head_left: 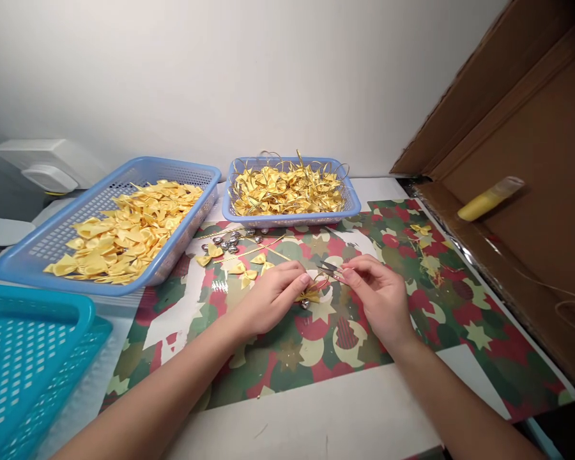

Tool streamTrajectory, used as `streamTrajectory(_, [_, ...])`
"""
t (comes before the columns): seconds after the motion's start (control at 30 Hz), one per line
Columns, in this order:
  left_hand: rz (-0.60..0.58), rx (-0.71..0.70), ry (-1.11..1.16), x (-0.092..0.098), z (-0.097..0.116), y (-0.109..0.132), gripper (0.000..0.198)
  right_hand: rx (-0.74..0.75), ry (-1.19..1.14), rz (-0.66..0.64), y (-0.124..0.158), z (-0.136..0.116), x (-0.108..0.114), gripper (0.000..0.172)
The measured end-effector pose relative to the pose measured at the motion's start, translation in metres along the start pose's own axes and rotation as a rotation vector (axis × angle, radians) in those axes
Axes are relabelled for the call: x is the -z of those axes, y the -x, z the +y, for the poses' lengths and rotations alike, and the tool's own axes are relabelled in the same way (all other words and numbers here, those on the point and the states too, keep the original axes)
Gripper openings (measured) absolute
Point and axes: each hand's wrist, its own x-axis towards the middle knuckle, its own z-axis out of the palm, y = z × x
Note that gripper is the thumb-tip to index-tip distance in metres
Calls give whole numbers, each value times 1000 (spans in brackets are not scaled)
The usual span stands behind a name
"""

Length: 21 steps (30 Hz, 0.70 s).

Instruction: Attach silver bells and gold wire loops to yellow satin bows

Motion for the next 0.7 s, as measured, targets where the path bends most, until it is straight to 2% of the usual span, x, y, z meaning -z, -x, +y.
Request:
streamTrajectory(0.2, [12, -15, -1, 1, -2, 0, 45, -18, -13, 100, -3, 3, 2, 14])
streamTrajectory(0.37, [57, -28, -30, 0, -5, -1, 32, -117, -99, 9, -3, 0, -1, 20])
streamTrajectory(0.5, [75, -52, -123, -2, -6, -2, 27, -128, -112, -27, -2, -2, -4, 22])
streamTrajectory(0.7, [43, -123, -374, -1, -10, -2, 26, -171, -186, 40, -1, -1, -3, 21])
